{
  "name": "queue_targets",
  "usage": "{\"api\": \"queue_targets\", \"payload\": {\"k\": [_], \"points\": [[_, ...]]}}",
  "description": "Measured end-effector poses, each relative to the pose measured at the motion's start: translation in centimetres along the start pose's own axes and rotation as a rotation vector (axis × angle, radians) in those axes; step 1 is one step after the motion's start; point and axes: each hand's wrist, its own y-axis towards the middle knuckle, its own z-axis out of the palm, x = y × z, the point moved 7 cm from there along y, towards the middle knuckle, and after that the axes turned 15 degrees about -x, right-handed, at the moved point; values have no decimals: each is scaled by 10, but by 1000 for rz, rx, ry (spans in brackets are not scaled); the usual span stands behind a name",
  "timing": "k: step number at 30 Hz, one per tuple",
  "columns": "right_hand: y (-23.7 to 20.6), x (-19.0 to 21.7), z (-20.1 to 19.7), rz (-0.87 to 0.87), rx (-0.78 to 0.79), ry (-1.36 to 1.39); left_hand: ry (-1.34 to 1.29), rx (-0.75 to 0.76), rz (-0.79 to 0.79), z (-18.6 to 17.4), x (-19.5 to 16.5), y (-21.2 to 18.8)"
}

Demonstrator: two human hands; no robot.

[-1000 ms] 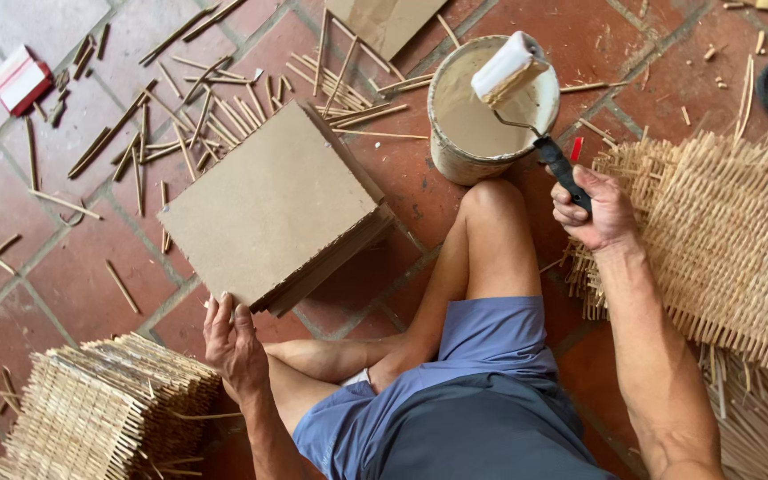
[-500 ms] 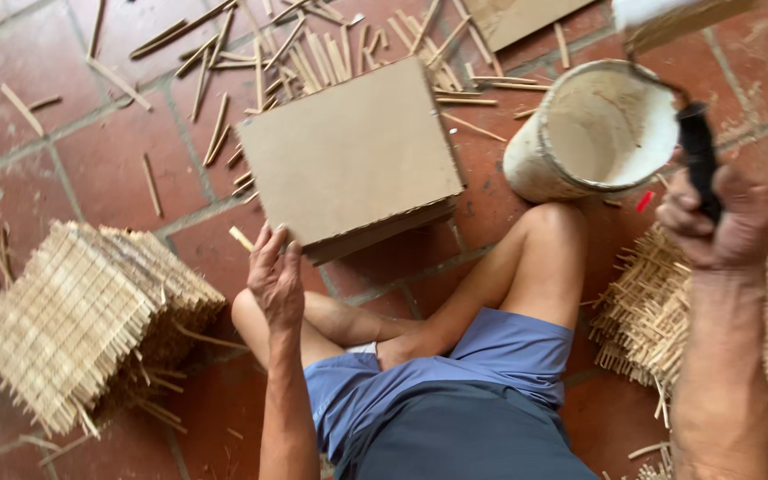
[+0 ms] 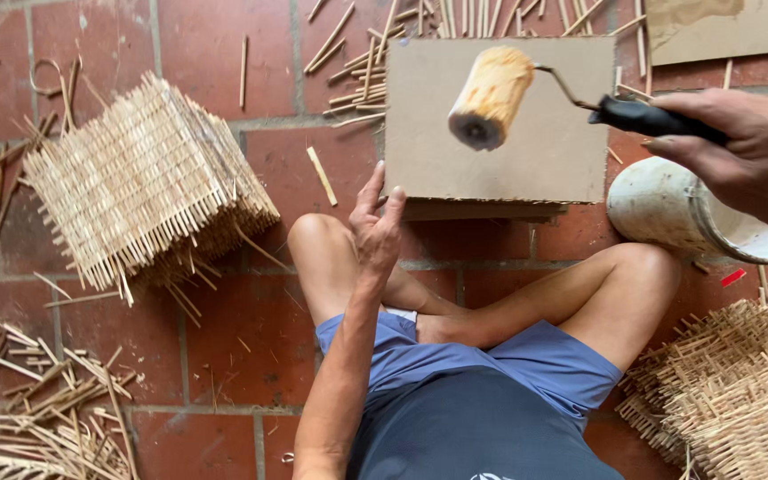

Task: The person sits on the floor and uses a small paint roller to spread white glue from a bucket onto square cardboard panels. They then take a woven bamboo slat panel, align it on the glued cardboard, and press it down, repeating the cycle to build up stacked basket bodies.

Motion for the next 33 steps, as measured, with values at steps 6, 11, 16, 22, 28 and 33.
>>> {"api": "queue_targets", "payload": {"k": [6,11,16,22,28,33], "points": [[-16,-85,25,-3,127,-120,32,-24,105,-2,-10,4],[-42,-160,17,422,177,342,43,-41,116,-3,-9,3],[22,-61,49,-229,410,-647,55,-6,93,-5,-12,-1],[99,32,89,-540,216,-602,27,-44,25,-2,-13,-1],[62,-63,55,-193,200,-388,39,-53,63,-2,-9,5],[56,-83,60,-90,142,-384,1,-56,78,-1,-6,6]]}}
